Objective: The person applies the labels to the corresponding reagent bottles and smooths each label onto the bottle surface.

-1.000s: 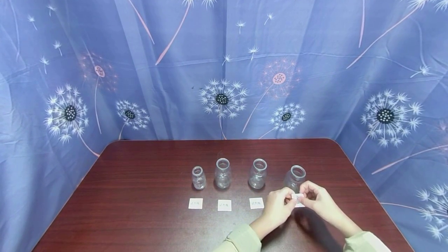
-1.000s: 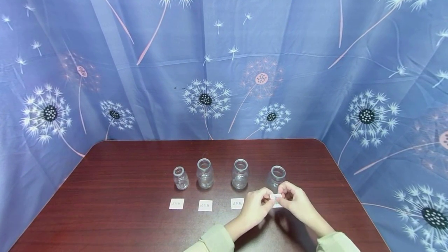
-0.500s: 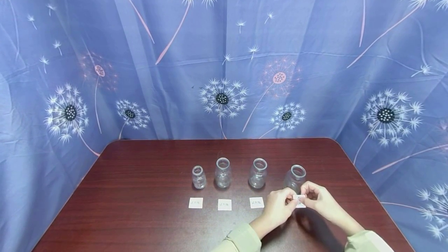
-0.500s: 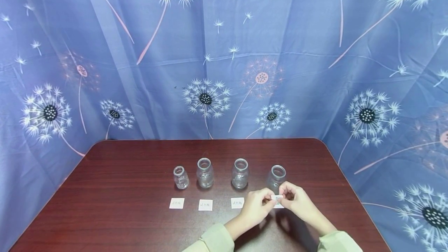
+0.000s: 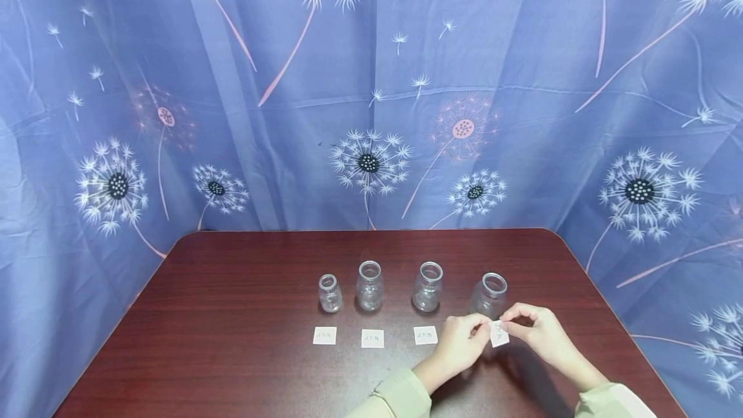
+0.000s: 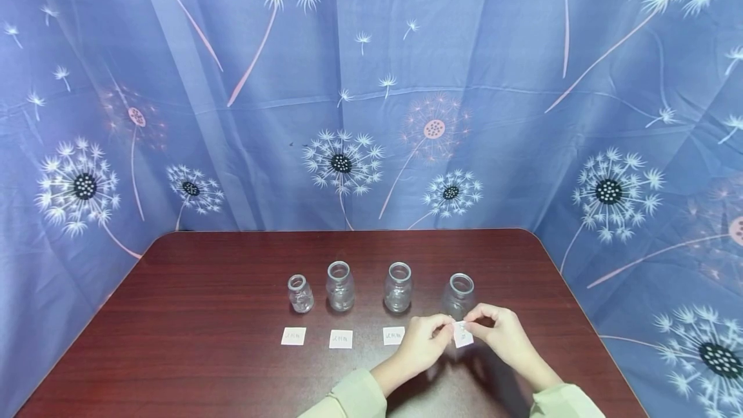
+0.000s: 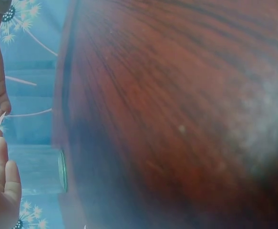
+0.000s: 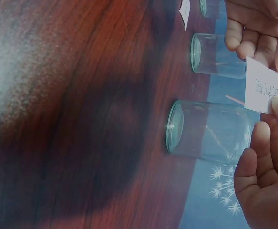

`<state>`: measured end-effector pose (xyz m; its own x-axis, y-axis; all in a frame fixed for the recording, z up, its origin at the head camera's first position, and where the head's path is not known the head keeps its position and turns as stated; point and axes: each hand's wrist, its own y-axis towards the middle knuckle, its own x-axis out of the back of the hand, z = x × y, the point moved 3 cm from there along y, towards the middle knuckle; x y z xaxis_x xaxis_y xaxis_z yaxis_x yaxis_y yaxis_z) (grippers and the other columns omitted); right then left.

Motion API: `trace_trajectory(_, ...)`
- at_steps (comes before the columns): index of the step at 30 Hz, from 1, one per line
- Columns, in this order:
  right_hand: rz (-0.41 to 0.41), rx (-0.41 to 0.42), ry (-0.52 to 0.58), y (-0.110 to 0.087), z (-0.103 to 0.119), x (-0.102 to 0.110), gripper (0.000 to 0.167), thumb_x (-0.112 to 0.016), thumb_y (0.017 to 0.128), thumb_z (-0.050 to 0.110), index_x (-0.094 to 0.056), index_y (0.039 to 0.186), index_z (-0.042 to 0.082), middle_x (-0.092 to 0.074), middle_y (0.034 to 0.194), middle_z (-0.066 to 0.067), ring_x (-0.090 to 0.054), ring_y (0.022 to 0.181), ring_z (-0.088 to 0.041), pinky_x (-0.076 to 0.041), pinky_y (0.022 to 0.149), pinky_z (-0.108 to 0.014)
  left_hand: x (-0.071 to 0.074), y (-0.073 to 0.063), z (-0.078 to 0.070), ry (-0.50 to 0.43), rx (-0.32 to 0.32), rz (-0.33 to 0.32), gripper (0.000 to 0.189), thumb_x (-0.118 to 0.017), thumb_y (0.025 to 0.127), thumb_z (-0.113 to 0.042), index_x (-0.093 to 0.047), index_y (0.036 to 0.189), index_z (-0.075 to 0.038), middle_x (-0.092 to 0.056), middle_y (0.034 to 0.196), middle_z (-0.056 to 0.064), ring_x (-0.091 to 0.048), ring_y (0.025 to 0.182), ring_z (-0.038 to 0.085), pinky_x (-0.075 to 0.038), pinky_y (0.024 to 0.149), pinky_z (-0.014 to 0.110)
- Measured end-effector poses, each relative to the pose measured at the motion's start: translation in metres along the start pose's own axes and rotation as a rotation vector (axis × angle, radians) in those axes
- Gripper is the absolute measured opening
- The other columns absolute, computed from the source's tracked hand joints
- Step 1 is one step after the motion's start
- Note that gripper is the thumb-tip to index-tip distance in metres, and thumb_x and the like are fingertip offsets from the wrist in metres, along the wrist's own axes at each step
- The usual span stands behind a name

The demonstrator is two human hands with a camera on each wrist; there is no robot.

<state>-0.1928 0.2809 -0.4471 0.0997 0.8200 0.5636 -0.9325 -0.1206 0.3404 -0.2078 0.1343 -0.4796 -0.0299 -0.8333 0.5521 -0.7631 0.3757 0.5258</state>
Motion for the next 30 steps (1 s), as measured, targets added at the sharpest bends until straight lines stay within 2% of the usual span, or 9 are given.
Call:
trace_trajectory(3,-0.025,-0.007,-0.025,0.000,0.010,0.002,0.012,-0.067,0.067,-0.007,-0.063,0.070,0.003,-0.061,0.062,0.008,-0.048,0.054,0.004,-0.041,0.046,-0.018,0.001,0.000,0.000,-0.023,0.002,0.014,0.018,-0.049,0.084,-0.015,-0.068,0.085,-0.013,-0.062,0.059,-0.008,-0.036,0.051,-0.014,-0.031,0.049,0.001)
trace_trajectory(7,-0.035,-0.007,-0.037,-0.001,0.028,0.004,0.010,-0.066,0.066,-0.009,-0.062,0.069,0.000,-0.061,0.061,0.004,-0.048,0.053,0.003,-0.041,0.046,-0.018,0.000,0.000,0.000,-0.051,0.016,0.040,0.021,-0.047,0.085,-0.015,-0.068,0.085,-0.013,-0.066,0.061,-0.007,-0.044,0.055,-0.017,-0.034,0.052,0.000)
trace_trajectory(14,-0.017,-0.009,0.008,-0.002,-0.004,0.001,0.011,-0.068,0.068,-0.003,-0.064,0.071,0.006,-0.062,0.064,0.010,-0.050,0.054,0.004,-0.042,0.047,-0.019,0.000,0.000,0.000,-0.094,0.042,0.061,0.021,-0.047,0.086,-0.014,-0.067,0.086,-0.011,-0.067,0.063,-0.004,-0.049,0.056,-0.016,-0.035,0.052,0.000)
trace_trajectory(19,0.007,0.013,0.024,-0.002,-0.006,0.001,0.011,-0.067,0.069,-0.005,-0.064,0.073,0.005,-0.063,0.065,0.006,-0.052,0.057,0.003,-0.043,0.049,-0.018,-0.001,0.000,0.000,-0.165,0.089,0.091,0.019,-0.048,0.085,-0.013,-0.067,0.085,-0.009,-0.067,0.063,0.000,-0.049,0.055,-0.015,-0.037,0.052,0.002)
trace_trajectory(23,0.015,0.050,0.043,-0.002,-0.004,0.001,0.013,-0.067,0.068,-0.006,-0.064,0.073,0.006,-0.062,0.065,0.006,-0.053,0.057,0.004,-0.043,0.049,-0.018,-0.001,0.000,0.000,-0.222,0.124,0.106,0.014,-0.053,0.082,-0.013,-0.066,0.085,-0.008,-0.069,0.071,0.001,-0.054,0.061,-0.013,-0.040,0.055,0.003)
trace_trajectory(26,0.033,0.078,0.069,-0.002,-0.001,0.002,0.014,-0.067,0.068,-0.006,-0.063,0.072,0.007,-0.062,0.065,0.005,-0.053,0.059,0.003,-0.043,0.050,-0.018,-0.001,0.001,0.000,-0.234,0.114,0.094,0.012,-0.058,0.078,-0.010,-0.065,0.087,-0.009,-0.069,0.076,0.001,-0.055,0.064,-0.011,-0.041,0.058,0.003)
trace_trajectory(30,0.048,0.129,0.084,-0.003,0.000,0.001,0.016,-0.066,0.067,-0.008,-0.063,0.071,0.007,-0.061,0.065,0.002,-0.053,0.061,0.004,-0.043,0.051,-0.018,0.000,0.003,0.000,-0.183,0.058,0.057,0.015,-0.060,0.072,-0.006,-0.064,0.086,-0.010,-0.067,0.071,-0.001,-0.047,0.058,-0.013,-0.038,0.055,0.002)
